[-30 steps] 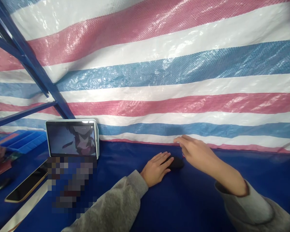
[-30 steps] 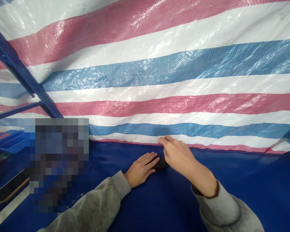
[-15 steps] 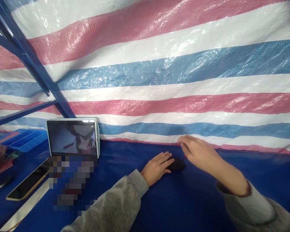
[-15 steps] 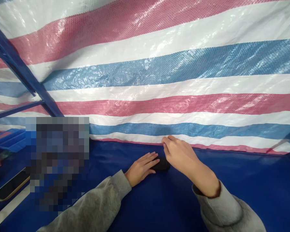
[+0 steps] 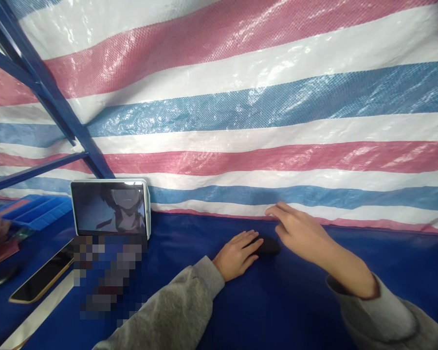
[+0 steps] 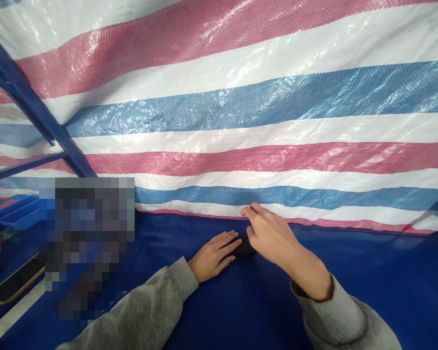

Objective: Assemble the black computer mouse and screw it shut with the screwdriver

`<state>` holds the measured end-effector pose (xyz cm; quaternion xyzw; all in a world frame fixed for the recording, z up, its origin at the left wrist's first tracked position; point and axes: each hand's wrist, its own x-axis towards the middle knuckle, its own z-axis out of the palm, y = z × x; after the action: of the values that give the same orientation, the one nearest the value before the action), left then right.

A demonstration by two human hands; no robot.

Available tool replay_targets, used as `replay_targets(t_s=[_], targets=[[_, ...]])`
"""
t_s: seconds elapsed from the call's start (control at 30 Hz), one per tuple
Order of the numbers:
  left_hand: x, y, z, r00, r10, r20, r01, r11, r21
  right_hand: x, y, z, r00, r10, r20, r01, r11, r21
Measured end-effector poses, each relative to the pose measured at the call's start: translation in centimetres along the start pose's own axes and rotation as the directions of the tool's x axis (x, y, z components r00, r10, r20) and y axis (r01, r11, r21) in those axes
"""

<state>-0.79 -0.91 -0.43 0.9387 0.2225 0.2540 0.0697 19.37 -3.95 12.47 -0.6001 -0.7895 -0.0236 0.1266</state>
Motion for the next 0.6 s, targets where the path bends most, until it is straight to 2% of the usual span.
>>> replay_targets(t_s=[0.23, 0.6], targets=[[-0.01, 0.05, -0.03, 1.000, -0.007, -0.003, 0.007, 1.000, 0.008, 0.01, -0.14, -0.16, 1.000, 0.012, 0.015, -0.011, 0.999, -0.040], [0.02, 0.02, 0.05, 1.000, 0.000, -0.012, 0.000, 1.000, 0.009, 0.03, 0.01, 0.14, 1.000, 0.005, -0.008, -0.005, 1.000, 0.004]])
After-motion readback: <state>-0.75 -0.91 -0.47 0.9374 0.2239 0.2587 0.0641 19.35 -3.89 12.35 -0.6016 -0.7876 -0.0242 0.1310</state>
